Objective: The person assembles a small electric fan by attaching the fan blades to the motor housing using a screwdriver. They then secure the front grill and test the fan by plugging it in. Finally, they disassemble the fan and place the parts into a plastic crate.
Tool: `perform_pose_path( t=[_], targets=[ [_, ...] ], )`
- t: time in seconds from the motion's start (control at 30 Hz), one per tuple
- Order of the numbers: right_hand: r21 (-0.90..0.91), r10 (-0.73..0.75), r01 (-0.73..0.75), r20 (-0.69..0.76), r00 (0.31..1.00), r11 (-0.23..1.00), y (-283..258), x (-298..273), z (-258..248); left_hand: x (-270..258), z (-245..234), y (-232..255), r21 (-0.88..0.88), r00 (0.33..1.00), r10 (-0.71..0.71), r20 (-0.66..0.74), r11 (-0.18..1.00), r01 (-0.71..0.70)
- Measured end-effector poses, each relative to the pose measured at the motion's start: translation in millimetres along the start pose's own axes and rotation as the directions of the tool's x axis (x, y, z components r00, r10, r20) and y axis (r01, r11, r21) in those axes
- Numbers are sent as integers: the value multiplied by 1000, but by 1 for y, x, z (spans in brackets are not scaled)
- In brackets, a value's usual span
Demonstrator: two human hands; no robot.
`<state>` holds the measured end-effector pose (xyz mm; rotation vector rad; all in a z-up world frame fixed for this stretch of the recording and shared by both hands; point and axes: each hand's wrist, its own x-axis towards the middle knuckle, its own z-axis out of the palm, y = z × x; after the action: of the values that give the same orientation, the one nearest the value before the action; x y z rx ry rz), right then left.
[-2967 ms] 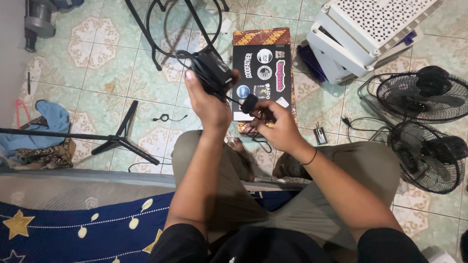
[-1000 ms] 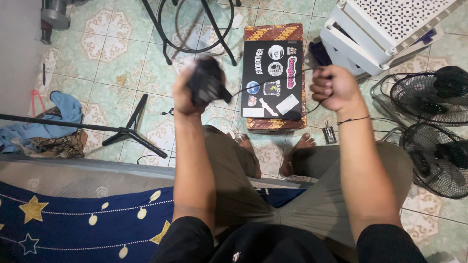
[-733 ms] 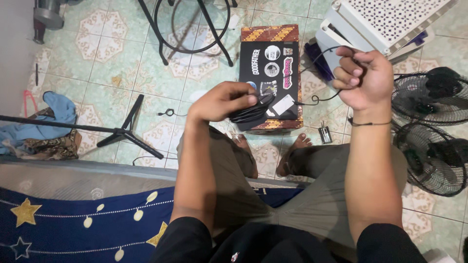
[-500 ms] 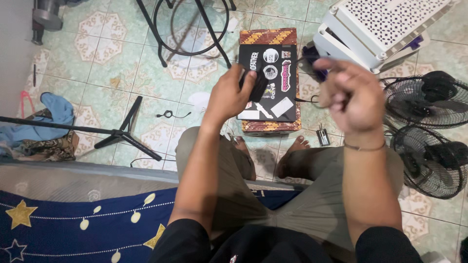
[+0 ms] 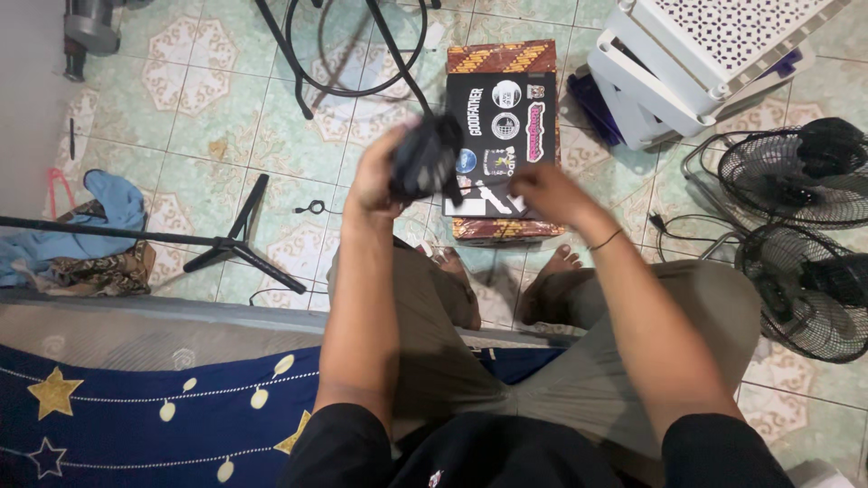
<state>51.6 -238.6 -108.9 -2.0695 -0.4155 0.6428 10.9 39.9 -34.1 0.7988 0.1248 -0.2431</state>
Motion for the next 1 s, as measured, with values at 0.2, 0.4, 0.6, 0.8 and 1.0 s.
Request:
perform_pose_path(
  t=[0.2,0.4,0.6,0.8,1.0],
  targets=[
    [327,139,-11,-370,919,945,-40,-43,-47,-13,44,-14,989,971,203,123,58,-138],
    [428,-277,319,-159,948,846,-95,-71,31,6,59,-55,893,665,746,39,273,-357],
    [116,-46,30,142,989,993,-65,-48,21,8,28,-40,-273,929,285,-238,898,-346],
    [510,-16,-18,62,998,860,-17,-17,-27,11,-5,-21,398,939,-173,299,916,42],
    [910,156,-82,19,988,408,9,1,-48,24,12,-43,911,803,-495,331,390,-135]
  ],
)
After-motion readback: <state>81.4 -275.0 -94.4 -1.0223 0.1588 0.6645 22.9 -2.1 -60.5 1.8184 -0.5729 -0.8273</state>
